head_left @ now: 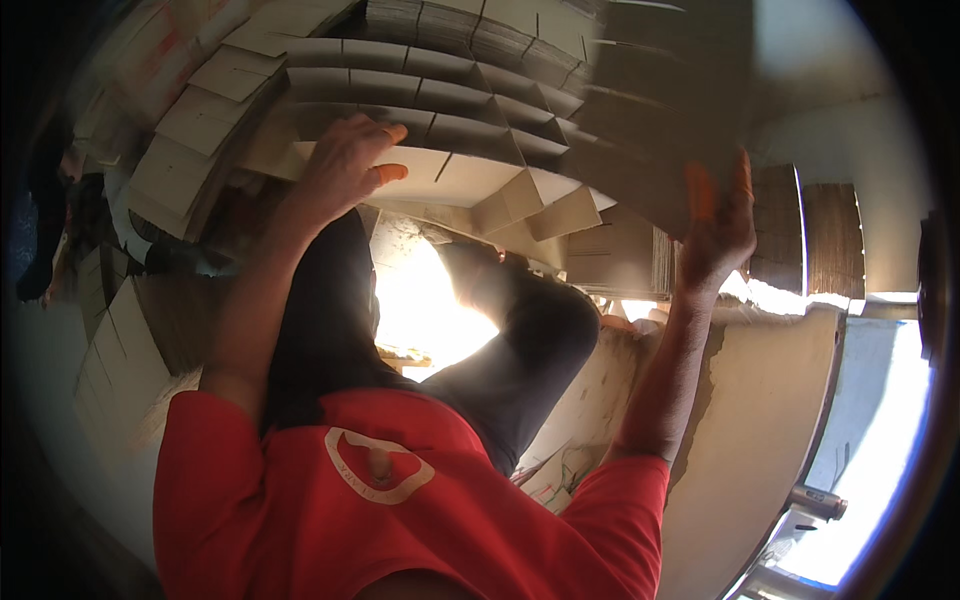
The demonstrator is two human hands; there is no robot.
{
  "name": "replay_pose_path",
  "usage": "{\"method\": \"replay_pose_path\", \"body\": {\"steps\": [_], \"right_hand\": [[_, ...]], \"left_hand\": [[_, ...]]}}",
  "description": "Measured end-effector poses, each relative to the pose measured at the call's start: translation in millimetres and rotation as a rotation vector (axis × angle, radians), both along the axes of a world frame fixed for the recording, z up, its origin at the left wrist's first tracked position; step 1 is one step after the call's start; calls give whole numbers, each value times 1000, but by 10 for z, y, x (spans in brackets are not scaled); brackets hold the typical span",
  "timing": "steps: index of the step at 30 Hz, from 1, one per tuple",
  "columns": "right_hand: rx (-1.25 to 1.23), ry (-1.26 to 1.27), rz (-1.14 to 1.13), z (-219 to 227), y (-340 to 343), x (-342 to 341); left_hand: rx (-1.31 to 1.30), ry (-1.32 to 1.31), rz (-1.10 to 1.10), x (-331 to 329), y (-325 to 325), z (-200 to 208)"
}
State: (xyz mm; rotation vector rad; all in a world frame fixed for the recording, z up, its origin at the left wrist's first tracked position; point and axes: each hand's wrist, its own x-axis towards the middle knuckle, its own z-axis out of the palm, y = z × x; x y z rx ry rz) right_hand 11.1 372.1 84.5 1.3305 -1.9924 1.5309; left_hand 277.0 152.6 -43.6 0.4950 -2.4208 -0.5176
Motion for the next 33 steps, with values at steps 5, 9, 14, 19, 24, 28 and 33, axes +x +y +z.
{"method": "replay_pose_path", "body": {"steps": [5, 9, 14, 19, 24, 28, 33], "right_hand": [[303, -206, 263, 12, -510, 295], [267, -58, 306, -160, -790, 267], [384, -68, 287, -220, -964, 364], [441, -71, 329, -277, -1076, 385], [397, 64, 387, -285, -1195, 361], [382, 78, 320, -317, -1158, 416], [373, 80, 322, -346, -1103, 471]], "left_hand": [[-3, 64, -62, -69, -73, -226], [-10, 84, -51, -114, -108, -259], [-39, 123, -43, -126, -131, -277], [-9, 124, -62, -144, -134, -274], [-22, 140, -32, -161, -167, -287], [23, 144, -53, -169, -197, -305], [44, 183, -49, -187, -182, -317]]}}
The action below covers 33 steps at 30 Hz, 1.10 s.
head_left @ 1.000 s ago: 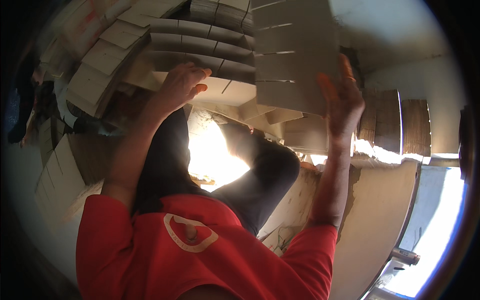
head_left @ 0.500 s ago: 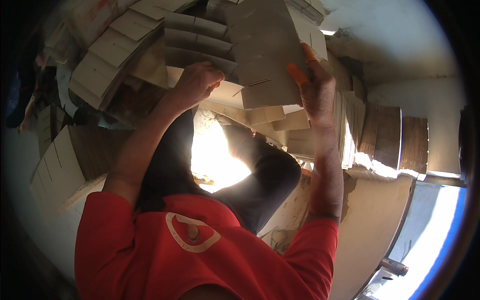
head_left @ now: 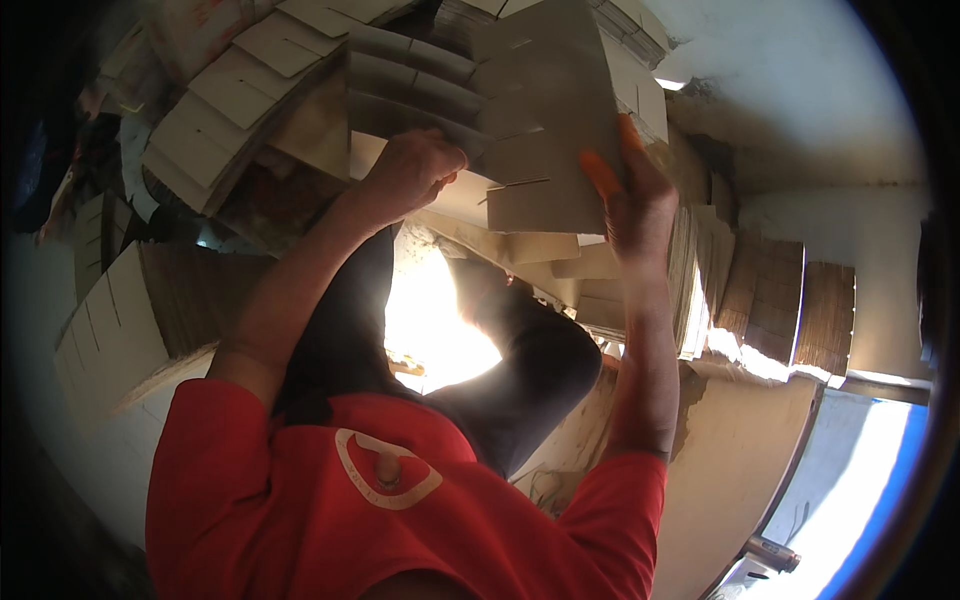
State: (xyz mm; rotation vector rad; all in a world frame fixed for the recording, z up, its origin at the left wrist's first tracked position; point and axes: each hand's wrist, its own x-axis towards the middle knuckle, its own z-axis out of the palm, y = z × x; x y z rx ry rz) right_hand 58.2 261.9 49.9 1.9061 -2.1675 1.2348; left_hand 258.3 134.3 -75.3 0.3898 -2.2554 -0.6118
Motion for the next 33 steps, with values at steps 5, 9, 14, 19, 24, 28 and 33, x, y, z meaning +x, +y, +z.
{"method": "replay_pose_path", "body": {"steps": [5, 9, 14, 19, 24, 28, 33], "right_hand": [[15, 32, -36, -3, 34, 57], [20, -35, 66, -162, -59, -17], [236, -27, 113, -214, -188, 99], [358, 33, 270, -420, -304, 97], [438, 173, 204, -366, -317, 171], [414, 270, 194, -509, -220, 260], [576, 295, 159, -846, -132, 389]], "left_hand": [[8, 31, 8, 13, 15, -22], [5, 46, -10, -6, 6, -17], [-34, -42, -1, 21, -30, -15], [-23, -67, 27, -39, -29, -1], [-36, -52, 49, -33, -82, -67], [-21, -72, 33, -43, -24, 17], [4, -85, 46, -22, -27, 29]]}}
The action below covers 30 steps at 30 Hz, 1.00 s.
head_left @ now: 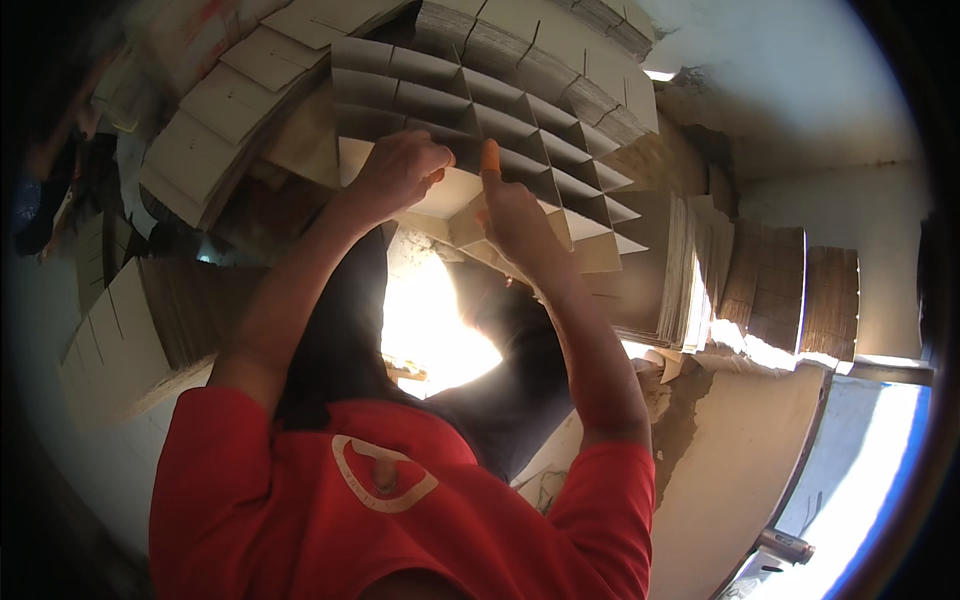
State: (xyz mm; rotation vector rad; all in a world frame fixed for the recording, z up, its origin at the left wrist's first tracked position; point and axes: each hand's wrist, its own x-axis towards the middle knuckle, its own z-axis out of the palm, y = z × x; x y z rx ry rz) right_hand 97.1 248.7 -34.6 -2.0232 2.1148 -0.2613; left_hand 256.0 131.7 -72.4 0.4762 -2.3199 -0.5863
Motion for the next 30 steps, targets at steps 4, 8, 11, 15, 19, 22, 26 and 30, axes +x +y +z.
{"method": "replay_pose_path", "body": {"steps": [4, 8, 11, 15, 19, 22, 26, 30], "right_hand": [[-254, 29, -144, 128, 200, -79], [-713, 461, -358, 78, 749, -726], [-551, 688, -650, 51, 1454, -1319], [-222, 692, -930, -85, 1895, -1566], [-161, 607, -837, -306, 2050, -1786], [-349, 412, -837, -355, 2168, -1979], [-273, 293, -1045, -125, 2080, -1894], [-426, 194, -1195, 138, 1940, -1774]], "left_hand": [[-40, -37, -24, 13, 16, 24], [-140, 38, 20, 164, 113, 105], [-180, 62, 79, 236, 127, 83], [-223, 4, 201, 392, 68, 22], [-222, -37, 240, 446, 27, 51], [-192, -69, 233, 436, -3, 56], [-90, -78, 237, 466, -14, 58], [60, 4, 200, 527, -62, -17]]}}
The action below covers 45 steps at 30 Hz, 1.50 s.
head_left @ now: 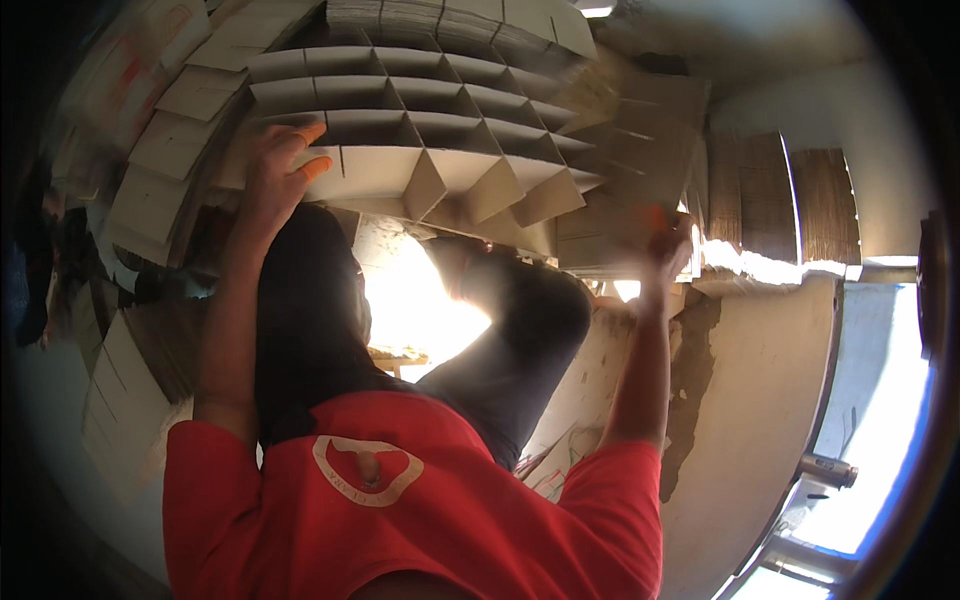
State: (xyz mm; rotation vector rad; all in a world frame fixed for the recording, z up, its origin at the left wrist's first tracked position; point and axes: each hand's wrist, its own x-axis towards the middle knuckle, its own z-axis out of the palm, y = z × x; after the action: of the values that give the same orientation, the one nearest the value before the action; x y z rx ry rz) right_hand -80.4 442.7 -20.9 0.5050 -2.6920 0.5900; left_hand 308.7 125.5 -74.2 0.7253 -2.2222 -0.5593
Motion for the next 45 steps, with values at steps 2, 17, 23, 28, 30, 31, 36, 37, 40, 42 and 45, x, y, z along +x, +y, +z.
{"method": "replay_pose_path", "body": {"steps": [2, 17, 23, 28, 30, 31, 36, 37, 40, 42, 45], "right_hand": [[-176, 94, 44, 205, -110, 160], [-390, -75, 1106, 998, -1838, 1815], [-361, -107, 1117, 923, -2134, 1968], [-331, 37, 1156, 806, -2244, 1976], [-320, 13, 1154, 802, -2271, 1959], [-322, -23, 1139, 818, -2273, 1983], [-320, -135, 1096, 861, -2246, 2037], [-318, -101, 1114, 852, -2247, 2023], [-324, -58, 1144, 842, -2246, 2011], [-338, -103, 1131, 900, -2224, 2050], [-300, -19, 1158, 783, -2247, 1976]], "left_hand": [[133, 43, -32, 17, 1, -17], [365, 221, -40, 163, -29, -100], [394, 241, -83, 133, -35, -84], [379, 224, -90, 113, -20, 4], [363, 248, -91, 110, -32, -28], [355, 259, -92, 112, -41, -42], [410, 210, -106, 124, -78, -87], [407, 216, -109, 117, -76, -92], [410, 201, -104, 128, -75, -79], [379, 191, -115, 143, -76, -65], [357, 190, -125, 143, -85, -82]]}}
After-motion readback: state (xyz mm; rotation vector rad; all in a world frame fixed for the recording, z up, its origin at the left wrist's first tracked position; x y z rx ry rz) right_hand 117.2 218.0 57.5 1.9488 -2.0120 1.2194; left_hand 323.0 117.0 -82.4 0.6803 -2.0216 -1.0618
